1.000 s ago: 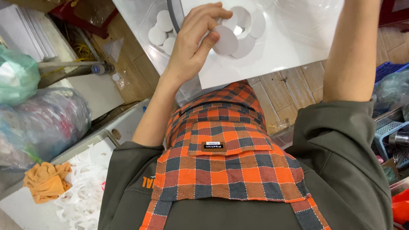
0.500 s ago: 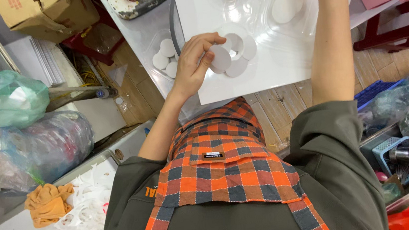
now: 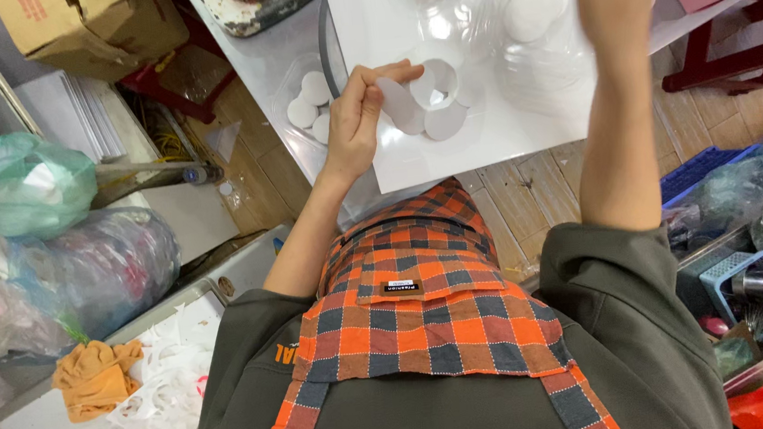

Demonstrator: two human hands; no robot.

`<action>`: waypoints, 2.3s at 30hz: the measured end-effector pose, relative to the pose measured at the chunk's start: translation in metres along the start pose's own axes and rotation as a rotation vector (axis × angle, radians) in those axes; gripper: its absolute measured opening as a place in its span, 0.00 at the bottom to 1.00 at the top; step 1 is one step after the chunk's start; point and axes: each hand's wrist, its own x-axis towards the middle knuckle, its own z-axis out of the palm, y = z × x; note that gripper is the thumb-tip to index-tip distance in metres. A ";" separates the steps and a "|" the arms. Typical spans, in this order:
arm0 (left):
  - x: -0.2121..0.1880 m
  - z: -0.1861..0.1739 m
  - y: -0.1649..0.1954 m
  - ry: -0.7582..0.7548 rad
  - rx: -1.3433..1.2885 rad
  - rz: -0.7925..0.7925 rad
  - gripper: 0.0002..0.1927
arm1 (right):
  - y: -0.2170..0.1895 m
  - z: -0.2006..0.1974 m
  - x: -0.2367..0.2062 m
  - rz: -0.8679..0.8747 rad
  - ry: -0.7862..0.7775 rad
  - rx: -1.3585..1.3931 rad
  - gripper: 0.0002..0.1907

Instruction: The person inserts white sticks into small white circular objects using a thin tool. They repeatedly pick up the objects, align the sticks, and place them into a plastic tray. The person handles the objects one at a time and arranges them in the tray.

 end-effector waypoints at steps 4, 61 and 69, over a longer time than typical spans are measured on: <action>0.003 -0.002 -0.010 0.032 0.014 0.047 0.20 | -0.017 0.043 -0.068 -0.033 -0.139 0.045 0.16; 0.016 0.011 -0.006 0.038 0.411 0.151 0.10 | -0.017 0.078 -0.103 0.110 -0.085 -0.170 0.23; 0.016 0.007 -0.010 0.021 0.407 0.108 0.13 | -0.017 0.083 -0.103 0.088 -0.097 -0.150 0.21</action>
